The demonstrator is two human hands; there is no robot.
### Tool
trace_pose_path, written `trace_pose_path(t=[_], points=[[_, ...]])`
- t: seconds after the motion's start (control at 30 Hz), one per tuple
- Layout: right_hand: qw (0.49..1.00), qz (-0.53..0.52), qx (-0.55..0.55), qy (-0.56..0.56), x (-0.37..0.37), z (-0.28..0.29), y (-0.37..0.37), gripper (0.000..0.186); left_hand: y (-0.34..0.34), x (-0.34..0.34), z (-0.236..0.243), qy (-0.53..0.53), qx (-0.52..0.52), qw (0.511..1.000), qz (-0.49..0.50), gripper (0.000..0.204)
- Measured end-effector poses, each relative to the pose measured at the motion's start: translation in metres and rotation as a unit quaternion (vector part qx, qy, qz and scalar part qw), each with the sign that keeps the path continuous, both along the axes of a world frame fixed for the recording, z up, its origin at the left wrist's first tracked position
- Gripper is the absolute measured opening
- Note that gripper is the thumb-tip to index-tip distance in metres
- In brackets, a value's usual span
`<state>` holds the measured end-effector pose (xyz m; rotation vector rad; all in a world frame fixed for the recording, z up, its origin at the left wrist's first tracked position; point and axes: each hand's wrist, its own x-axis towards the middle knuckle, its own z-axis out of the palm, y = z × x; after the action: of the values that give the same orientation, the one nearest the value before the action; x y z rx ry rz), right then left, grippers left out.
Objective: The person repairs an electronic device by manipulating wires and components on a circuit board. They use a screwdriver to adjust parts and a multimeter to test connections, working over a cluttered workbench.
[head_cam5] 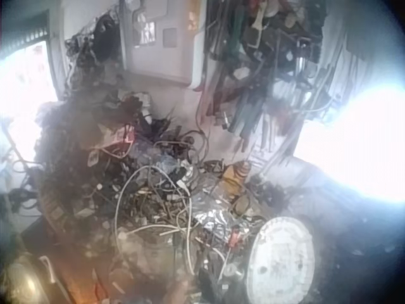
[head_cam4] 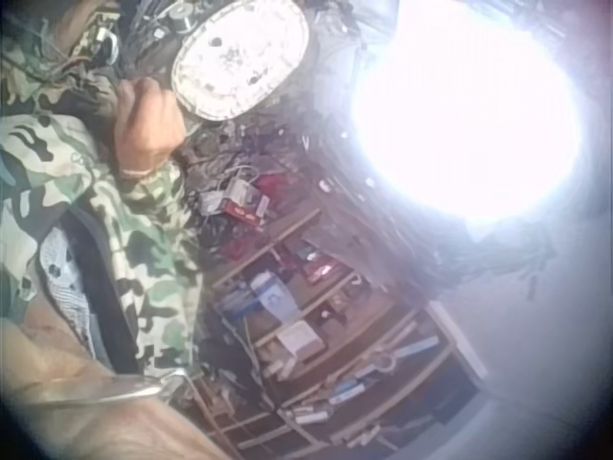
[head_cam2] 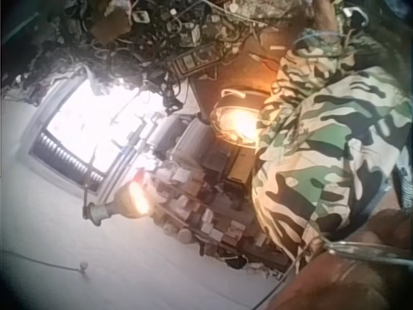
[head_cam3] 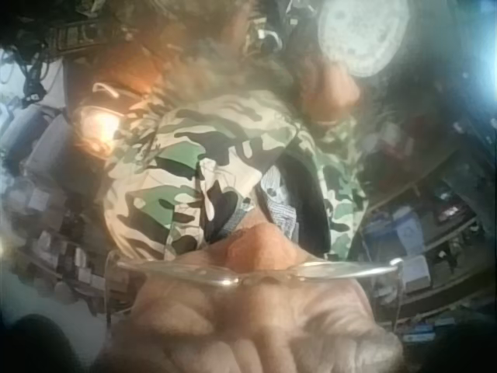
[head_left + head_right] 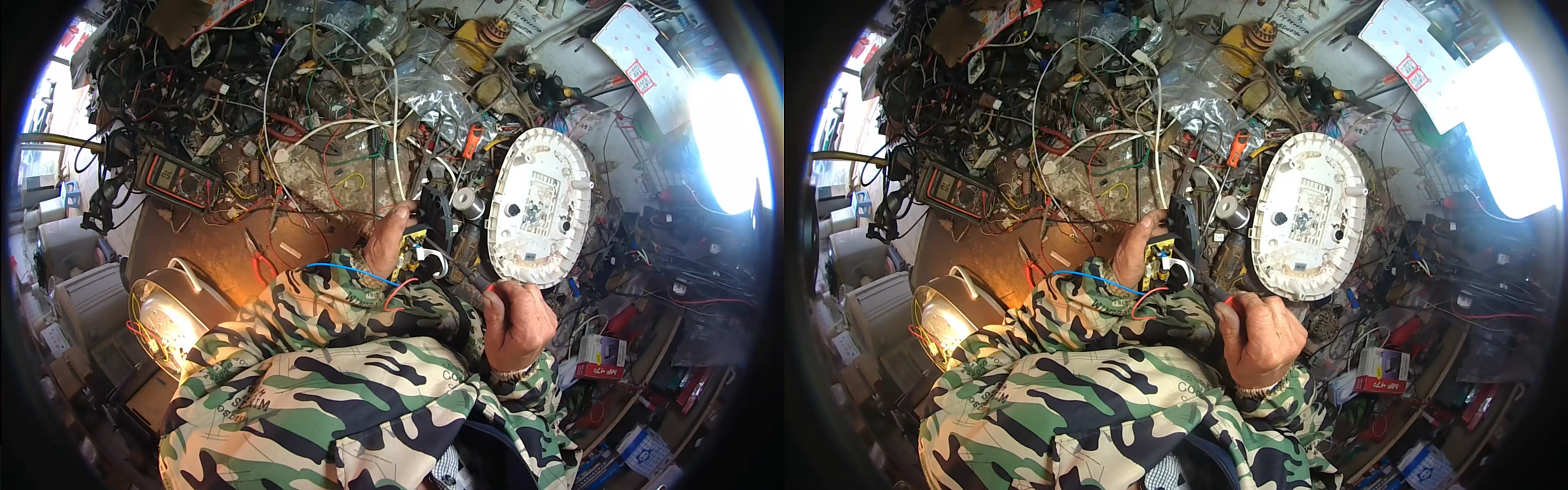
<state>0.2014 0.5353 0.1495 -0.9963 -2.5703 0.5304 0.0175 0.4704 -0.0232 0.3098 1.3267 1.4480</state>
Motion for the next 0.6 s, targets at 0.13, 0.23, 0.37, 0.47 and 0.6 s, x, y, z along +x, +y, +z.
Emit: trace_pose_path(t=[0.13, 0.23, 0.37, 0.47, 0.6], points=[[0.993, -0.021, 0.005, 0.113, -0.015, -0.009, 0.003, 0.02, 0.0, 0.0, -0.009, 0.003, -0.007, 1.0, 0.014, 0.079], [0.997, -0.02, -0.07, -0.014, 0.008, -0.009, -0.002, 0.028, 0.0, -0.002, -0.011, -0.002, 0.005, 1.0, 0.009, 0.078], [0.995, -0.044, -0.015, 0.087, -0.011, -0.008, 0.002, 0.019, 0.0, 0.002, -0.027, -0.018, 0.02, 0.999, 0.021, 0.076], [0.994, -0.035, -0.016, 0.102, -0.009, -0.012, 0.002, 0.02, -0.002, 0.002, -0.028, -0.025, 0.021, 0.999, 0.022, 0.075], [0.994, -0.06, -0.047, 0.076, -0.004, -0.01, 0.0, 0.022, 0.002, 0.001, -0.009, 0.061, 0.037, 0.997, 0.025, 0.074]])
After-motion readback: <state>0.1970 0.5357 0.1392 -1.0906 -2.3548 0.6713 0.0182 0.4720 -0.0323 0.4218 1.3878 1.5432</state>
